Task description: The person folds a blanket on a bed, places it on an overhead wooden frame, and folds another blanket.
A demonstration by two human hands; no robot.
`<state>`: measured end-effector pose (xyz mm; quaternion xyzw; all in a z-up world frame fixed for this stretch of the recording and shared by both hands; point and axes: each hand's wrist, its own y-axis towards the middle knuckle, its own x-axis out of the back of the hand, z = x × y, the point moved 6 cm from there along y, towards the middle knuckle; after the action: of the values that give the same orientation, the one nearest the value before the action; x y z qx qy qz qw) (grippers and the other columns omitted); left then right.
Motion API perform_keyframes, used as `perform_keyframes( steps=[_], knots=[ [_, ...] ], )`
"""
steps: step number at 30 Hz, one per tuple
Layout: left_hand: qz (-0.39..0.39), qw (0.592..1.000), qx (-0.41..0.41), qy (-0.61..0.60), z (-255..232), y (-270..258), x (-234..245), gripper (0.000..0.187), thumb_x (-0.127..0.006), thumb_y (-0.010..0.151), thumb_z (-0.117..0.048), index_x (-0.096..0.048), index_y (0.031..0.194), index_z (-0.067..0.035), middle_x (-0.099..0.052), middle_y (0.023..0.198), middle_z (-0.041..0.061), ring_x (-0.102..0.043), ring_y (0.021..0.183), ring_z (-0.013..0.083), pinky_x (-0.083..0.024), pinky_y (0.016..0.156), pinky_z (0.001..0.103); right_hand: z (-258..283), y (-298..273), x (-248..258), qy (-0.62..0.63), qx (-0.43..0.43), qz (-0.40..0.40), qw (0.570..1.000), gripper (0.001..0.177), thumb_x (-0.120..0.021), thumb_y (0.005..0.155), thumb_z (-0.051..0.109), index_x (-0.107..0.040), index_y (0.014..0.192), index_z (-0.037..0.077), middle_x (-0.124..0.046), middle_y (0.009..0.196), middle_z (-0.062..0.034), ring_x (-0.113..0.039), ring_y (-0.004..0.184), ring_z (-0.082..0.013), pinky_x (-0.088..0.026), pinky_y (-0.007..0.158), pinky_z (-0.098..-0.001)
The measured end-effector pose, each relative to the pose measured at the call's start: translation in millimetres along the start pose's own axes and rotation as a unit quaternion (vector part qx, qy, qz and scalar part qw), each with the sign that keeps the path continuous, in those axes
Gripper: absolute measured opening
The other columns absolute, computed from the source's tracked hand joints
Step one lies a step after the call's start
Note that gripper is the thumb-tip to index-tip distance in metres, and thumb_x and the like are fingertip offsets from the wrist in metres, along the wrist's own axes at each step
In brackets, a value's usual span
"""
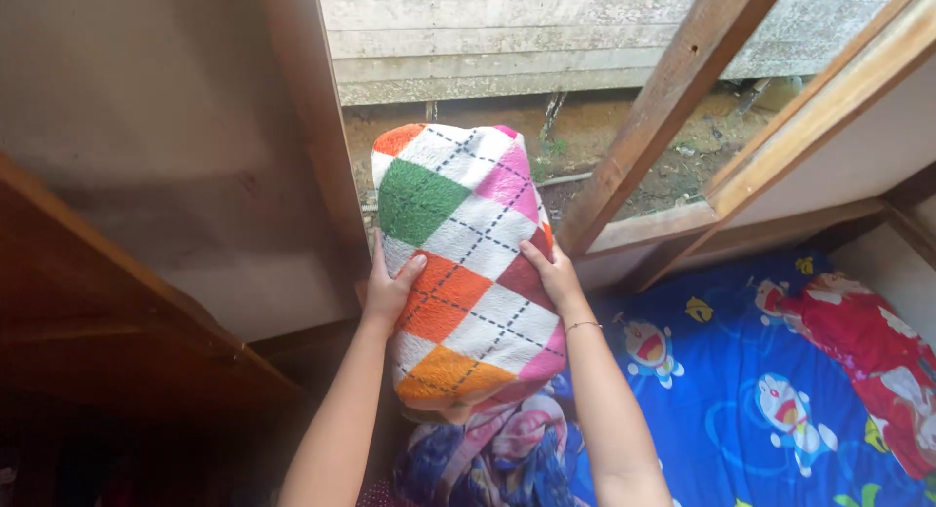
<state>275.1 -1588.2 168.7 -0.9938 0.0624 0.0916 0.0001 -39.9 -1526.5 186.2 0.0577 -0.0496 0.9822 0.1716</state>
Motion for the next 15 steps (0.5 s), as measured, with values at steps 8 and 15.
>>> perform_keyframes(
  steps=[8, 15],
  knots=[
    [-0.007, 0.895, 0.069, 0.442, 97.6, -4.5, -10.1, 0.104, -0.076, 0.086, -0.044, -0.009, 0.163, -0.03, -0.01, 0.166, 0.028, -0.028, 0.144, 0.0522, -0.034, 0.116, 0.054, -133.0, 54.9, -39.8, -0.285, -0.069, 0.004, 0.956, 0.077, -0.064, 0.096, 0.047, -0.034, 0.159, 0.016, -0.052, 0.143, -0.0248, -0.05, 0.134, -0.0369, -0.04, 0.109, -0.0418],
    [-0.011, 0.867, 0.12, 0.483, 111.4, -15.1, -11.7, 0.09, -0.071, 0.09, -0.033, -0.019, 0.163, -0.038, -0.004, 0.171, 0.021, -0.039, 0.13, 0.0505, -0.043, 0.11, 0.051, -153.2, 47.6, -50.7, -0.335, -0.114, -0.053, 0.934, 0.079, -0.065, 0.091, 0.044, -0.032, 0.16, 0.026, -0.049, 0.14, -0.0219, -0.052, 0.13, -0.0417, -0.042, 0.109, -0.0461]
  ],
)
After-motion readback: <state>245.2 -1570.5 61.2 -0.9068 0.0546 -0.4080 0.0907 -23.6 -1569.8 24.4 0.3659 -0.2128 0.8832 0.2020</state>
